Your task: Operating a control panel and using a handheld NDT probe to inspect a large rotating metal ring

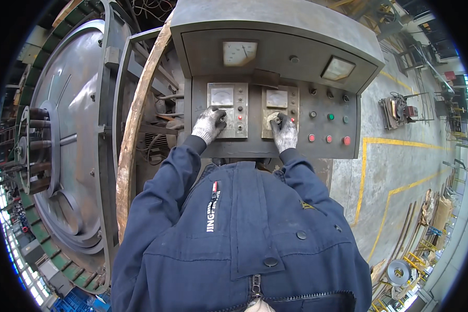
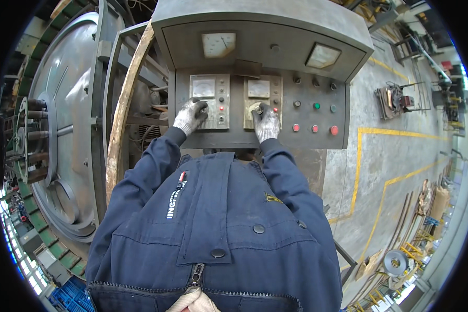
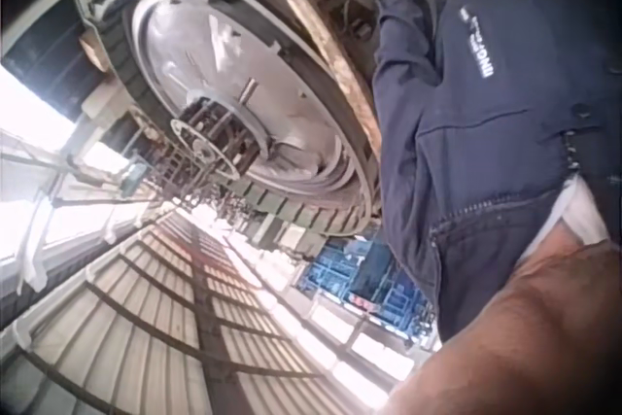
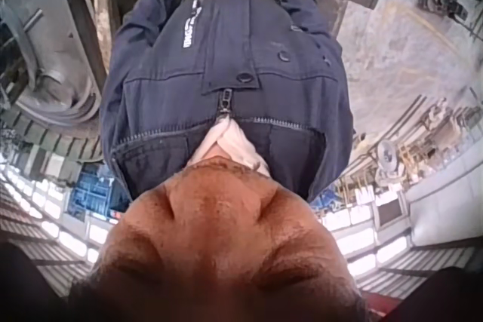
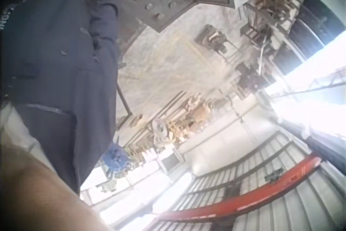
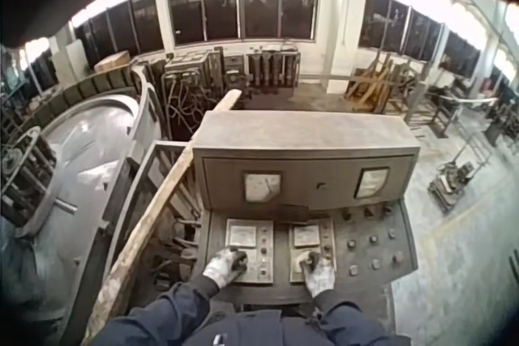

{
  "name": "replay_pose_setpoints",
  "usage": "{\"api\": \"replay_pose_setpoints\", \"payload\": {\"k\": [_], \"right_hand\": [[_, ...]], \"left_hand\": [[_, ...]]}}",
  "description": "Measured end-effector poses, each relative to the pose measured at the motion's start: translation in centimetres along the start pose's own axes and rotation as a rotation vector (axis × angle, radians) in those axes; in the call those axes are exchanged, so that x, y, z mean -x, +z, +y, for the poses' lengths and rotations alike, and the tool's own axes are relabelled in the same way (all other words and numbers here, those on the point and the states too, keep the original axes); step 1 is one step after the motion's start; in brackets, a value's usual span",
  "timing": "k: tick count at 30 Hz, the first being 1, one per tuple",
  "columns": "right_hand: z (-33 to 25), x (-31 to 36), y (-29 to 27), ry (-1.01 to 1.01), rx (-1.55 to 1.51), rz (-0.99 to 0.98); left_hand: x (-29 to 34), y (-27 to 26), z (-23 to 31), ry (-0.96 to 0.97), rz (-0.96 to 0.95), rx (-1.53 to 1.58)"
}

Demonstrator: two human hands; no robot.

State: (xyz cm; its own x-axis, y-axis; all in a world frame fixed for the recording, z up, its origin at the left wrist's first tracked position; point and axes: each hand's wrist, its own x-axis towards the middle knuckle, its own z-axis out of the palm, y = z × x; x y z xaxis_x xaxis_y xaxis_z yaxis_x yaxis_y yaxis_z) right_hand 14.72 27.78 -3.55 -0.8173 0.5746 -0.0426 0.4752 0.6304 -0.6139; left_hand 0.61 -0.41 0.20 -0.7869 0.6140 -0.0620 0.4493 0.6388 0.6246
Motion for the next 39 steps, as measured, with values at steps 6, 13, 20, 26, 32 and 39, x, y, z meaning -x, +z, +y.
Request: {"api": "replay_pose_setpoints", "payload": {"k": [6, 13, 20, 26, 32, 39], "right_hand": [[0.0, 0.1, -0.2, -0.003, 0.008, 0.0], [0.0, 0.1, -0.5, 0.019, -0.016, -0.004], [1.1, 0.1, 0.2, -0.087, 0.065, 0.034], [0.1, 0.3, 0.0, -0.086, -0.039, 0.035], [-0.2, 0.5, -0.2, -0.125, -0.026, 0.054], [0.5, 0.4, 0.1, -0.132, -0.066, 0.062]], "left_hand": [[0.2, -0.3, -0.3, 0.01, -0.01, 0.013], [1.1, -0.4, -1.6, -0.102, 0.018, 0.091], [1.0, 0.1, -0.9, 0.071, -0.007, -0.052], [0.4, 1.6, -2.5, 0.172, 0.094, 0.017], [0.5, 1.5, -2.0, 0.119, 0.083, 0.024], [0.7, 1.1, -1.3, 0.076, 0.052, 0.011]]}}
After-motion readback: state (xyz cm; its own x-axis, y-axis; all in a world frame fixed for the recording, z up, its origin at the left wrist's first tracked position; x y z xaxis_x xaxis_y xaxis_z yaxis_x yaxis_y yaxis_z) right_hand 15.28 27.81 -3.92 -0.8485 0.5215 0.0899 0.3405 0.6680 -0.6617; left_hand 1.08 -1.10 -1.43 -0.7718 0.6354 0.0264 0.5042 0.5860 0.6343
